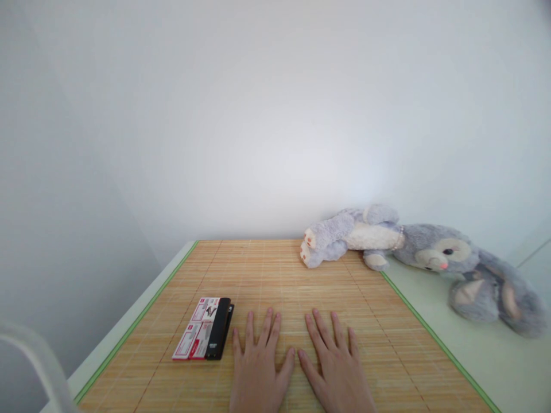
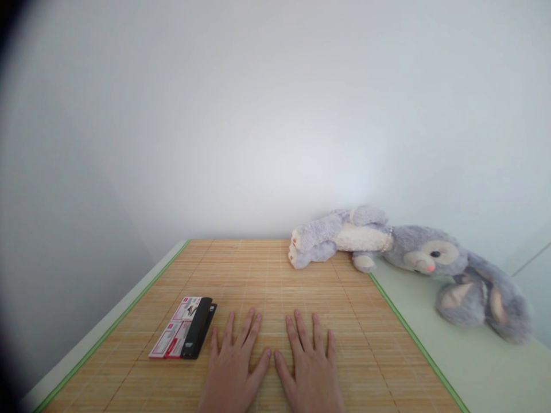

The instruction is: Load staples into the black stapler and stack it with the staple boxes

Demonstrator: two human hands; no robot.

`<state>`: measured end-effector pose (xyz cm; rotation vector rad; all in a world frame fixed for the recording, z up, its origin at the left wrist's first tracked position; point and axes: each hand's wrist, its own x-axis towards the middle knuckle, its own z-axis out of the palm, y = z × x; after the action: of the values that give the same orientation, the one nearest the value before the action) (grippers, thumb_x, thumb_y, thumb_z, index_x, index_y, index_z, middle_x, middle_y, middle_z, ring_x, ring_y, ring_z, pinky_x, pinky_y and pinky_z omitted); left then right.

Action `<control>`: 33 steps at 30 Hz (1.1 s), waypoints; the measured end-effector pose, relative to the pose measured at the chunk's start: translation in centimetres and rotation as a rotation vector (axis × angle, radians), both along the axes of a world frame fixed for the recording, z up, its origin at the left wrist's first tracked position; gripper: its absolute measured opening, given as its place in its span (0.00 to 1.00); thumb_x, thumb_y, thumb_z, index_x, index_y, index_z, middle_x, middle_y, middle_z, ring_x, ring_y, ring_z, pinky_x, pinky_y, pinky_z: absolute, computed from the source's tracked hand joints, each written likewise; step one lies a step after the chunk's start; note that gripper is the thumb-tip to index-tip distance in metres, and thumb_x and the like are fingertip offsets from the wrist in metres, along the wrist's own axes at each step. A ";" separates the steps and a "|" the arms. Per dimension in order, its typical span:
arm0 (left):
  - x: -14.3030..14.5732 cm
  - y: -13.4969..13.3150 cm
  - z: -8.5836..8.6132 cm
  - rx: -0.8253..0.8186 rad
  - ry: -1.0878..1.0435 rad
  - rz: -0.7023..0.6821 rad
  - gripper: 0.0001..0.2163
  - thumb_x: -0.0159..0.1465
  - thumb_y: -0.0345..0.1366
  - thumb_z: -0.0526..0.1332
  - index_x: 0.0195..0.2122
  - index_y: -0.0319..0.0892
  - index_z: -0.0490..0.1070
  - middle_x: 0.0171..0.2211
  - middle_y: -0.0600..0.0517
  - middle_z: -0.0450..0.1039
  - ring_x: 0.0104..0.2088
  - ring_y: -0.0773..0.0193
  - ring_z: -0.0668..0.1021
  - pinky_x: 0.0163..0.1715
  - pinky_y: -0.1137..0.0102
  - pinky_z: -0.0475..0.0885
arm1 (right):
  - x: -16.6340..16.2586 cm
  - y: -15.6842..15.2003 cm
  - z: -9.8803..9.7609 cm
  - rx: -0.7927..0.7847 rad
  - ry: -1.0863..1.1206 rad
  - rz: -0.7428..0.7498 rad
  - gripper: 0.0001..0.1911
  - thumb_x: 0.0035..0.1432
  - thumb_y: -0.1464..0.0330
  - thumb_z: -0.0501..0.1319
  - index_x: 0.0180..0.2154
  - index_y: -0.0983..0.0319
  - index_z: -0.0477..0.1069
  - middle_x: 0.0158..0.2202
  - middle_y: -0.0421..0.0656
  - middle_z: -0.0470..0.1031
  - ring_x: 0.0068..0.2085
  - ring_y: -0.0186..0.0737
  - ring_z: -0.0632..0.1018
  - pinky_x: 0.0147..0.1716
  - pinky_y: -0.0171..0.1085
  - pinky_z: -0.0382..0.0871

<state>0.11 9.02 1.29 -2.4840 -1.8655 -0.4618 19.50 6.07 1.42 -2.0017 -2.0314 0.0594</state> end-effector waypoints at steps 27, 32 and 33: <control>0.1 -0.1 0.0 -0.015 -0.023 0.008 0.32 0.70 0.53 0.50 0.73 0.60 0.40 0.74 0.61 0.42 0.74 0.39 0.43 0.68 0.34 0.40 | -0.1 0.0 0.3 -0.027 -0.019 -0.013 0.36 0.67 0.42 0.45 0.72 0.44 0.44 0.74 0.33 0.46 0.73 0.66 0.47 0.67 0.72 0.40; 0.1 -0.3 0.5 -0.012 -0.039 0.001 0.31 0.71 0.50 0.50 0.73 0.58 0.43 0.74 0.59 0.44 0.74 0.39 0.45 0.67 0.34 0.43 | -0.4 0.3 0.0 -0.032 0.028 -0.027 0.35 0.67 0.46 0.49 0.72 0.45 0.48 0.74 0.34 0.47 0.74 0.67 0.46 0.66 0.74 0.35; 0.0 -0.4 0.5 -0.016 -0.042 0.001 0.30 0.71 0.50 0.50 0.73 0.59 0.43 0.74 0.58 0.45 0.74 0.39 0.45 0.67 0.34 0.44 | -0.8 0.5 0.1 -0.045 0.049 -0.051 0.35 0.67 0.47 0.50 0.71 0.46 0.49 0.74 0.35 0.47 0.74 0.68 0.45 0.66 0.75 0.33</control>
<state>0.15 8.61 1.83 -2.5028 -1.8917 -0.5047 18.66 6.59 1.55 -2.0564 -1.9649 0.1433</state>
